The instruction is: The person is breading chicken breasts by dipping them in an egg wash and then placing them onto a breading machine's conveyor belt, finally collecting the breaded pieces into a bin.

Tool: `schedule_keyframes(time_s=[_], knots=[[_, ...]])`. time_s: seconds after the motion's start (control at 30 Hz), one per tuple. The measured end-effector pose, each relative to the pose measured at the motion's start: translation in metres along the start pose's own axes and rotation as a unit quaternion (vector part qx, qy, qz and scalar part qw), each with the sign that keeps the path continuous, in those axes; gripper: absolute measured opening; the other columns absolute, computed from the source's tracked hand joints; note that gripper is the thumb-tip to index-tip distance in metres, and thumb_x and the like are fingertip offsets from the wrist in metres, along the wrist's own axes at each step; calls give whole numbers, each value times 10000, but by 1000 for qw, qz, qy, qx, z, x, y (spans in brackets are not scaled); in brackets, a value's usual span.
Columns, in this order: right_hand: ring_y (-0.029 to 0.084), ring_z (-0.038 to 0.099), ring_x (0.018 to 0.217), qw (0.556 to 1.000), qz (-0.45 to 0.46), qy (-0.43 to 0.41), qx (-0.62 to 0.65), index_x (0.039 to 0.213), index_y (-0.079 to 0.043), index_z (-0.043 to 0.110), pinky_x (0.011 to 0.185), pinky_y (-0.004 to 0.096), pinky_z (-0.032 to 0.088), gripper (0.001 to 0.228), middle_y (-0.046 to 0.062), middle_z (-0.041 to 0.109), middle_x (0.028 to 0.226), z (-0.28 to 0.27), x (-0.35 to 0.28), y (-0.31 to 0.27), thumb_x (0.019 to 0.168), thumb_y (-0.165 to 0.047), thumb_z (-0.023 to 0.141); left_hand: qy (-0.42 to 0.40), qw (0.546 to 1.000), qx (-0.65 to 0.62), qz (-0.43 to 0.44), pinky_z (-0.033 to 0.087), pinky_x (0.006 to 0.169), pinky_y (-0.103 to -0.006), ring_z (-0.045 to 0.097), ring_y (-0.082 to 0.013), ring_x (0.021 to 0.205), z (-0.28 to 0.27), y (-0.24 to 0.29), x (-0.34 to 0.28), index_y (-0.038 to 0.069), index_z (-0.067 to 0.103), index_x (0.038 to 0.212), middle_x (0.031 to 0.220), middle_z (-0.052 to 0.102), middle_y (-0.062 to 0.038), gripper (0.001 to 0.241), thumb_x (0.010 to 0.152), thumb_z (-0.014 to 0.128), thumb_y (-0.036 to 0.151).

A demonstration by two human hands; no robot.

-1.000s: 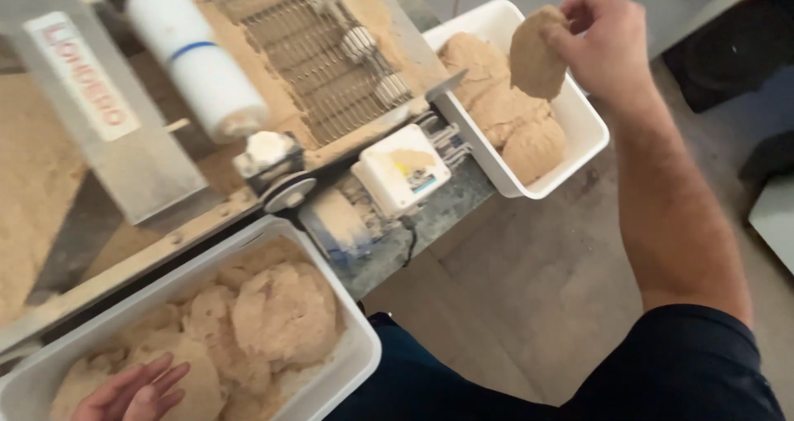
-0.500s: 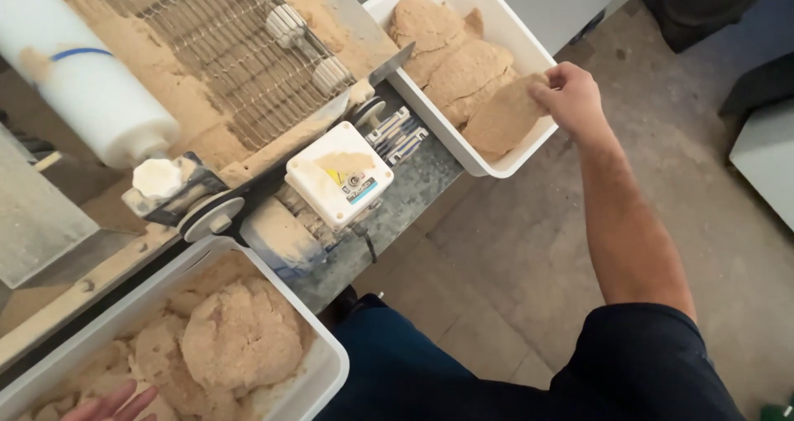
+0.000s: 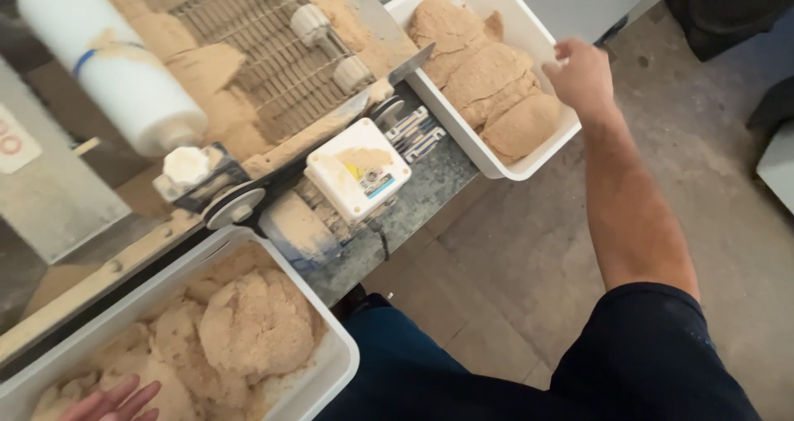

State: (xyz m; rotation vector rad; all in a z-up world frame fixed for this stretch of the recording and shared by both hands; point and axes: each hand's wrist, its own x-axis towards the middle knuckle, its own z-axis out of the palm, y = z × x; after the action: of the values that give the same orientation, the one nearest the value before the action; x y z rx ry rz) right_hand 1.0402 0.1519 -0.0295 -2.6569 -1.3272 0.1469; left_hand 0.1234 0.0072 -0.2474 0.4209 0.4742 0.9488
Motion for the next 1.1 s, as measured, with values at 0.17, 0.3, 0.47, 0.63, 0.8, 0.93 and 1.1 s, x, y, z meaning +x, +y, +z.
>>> schedule_keyframes(time_s=[0.17, 0.3, 0.47, 0.63, 0.8, 0.93, 1.1], knots=[[143, 728, 855, 968, -198, 54, 145, 1174, -122, 718, 862, 332, 513, 322, -30, 768, 1022, -3, 6, -106, 910, -307, 718, 353, 851, 382, 74, 513, 966, -641, 604, -600, 1144, 218, -16, 5, -165, 414, 1391, 1329, 550, -450, 364, 1030, 411, -112], [145, 713, 843, 938, -306, 39, 160, 1144, -130, 738, 833, 343, 523, 287, -34, 775, 1000, 30, -9, -211, 923, -312, 716, 358, 813, 418, 189, 610, 937, -493, 704, -457, 1081, 285, -16, 4, -147, 507, 1252, 1218, 651, -359, 215, 1050, 477, -80], [290, 679, 1017, 933, -339, -40, 109, 1284, -63, 705, 909, 442, 493, 572, 156, 692, 1216, 86, -15, -292, 911, -495, 738, 415, 791, 423, 149, 616, 846, -373, 753, -314, 1023, 299, 3, 1, -92, 599, 1181, 1142, 728, -214, 173, 1036, 559, -6], [343, 650, 1081, 954, -275, -71, 97, 1232, -24, 687, 924, 469, 488, 599, 190, 683, 1220, 57, -50, -328, 968, -562, 682, 441, 786, 420, 104, 602, 834, -345, 760, -264, 1019, 295, 11, -10, -40, 631, 1183, 1152, 758, -166, 189, 1014, 579, 29], [194, 581, 783, 939, -296, -74, 157, 861, -89, 666, 725, 399, 450, 475, 65, 665, 835, 94, -9, -321, 998, -535, 754, 440, 790, 411, 119, 603, 884, -310, 763, -208, 1002, 291, 15, -10, -1, 669, 1142, 1146, 776, -128, 192, 958, 652, 49], [243, 540, 752, 946, -307, -45, 91, 812, -123, 671, 689, 508, 402, 535, 90, 580, 735, 111, 16, -321, 1036, -609, 661, 440, 705, 555, 39, 537, 937, -284, 734, -140, 1021, 278, 22, -5, 137, 756, 1105, 1090, 795, -9, 254, 906, 717, 289], [240, 688, 912, 954, -266, -55, 125, 1120, -84, 800, 761, 447, 495, 513, 90, 759, 957, 108, 28, -320, 1008, -579, 725, 368, 665, 649, 38, 564, 923, -384, 685, -228, 1136, 247, 22, 5, 93, 684, 1302, 1248, 726, -90, 406, 967, 605, 308]])
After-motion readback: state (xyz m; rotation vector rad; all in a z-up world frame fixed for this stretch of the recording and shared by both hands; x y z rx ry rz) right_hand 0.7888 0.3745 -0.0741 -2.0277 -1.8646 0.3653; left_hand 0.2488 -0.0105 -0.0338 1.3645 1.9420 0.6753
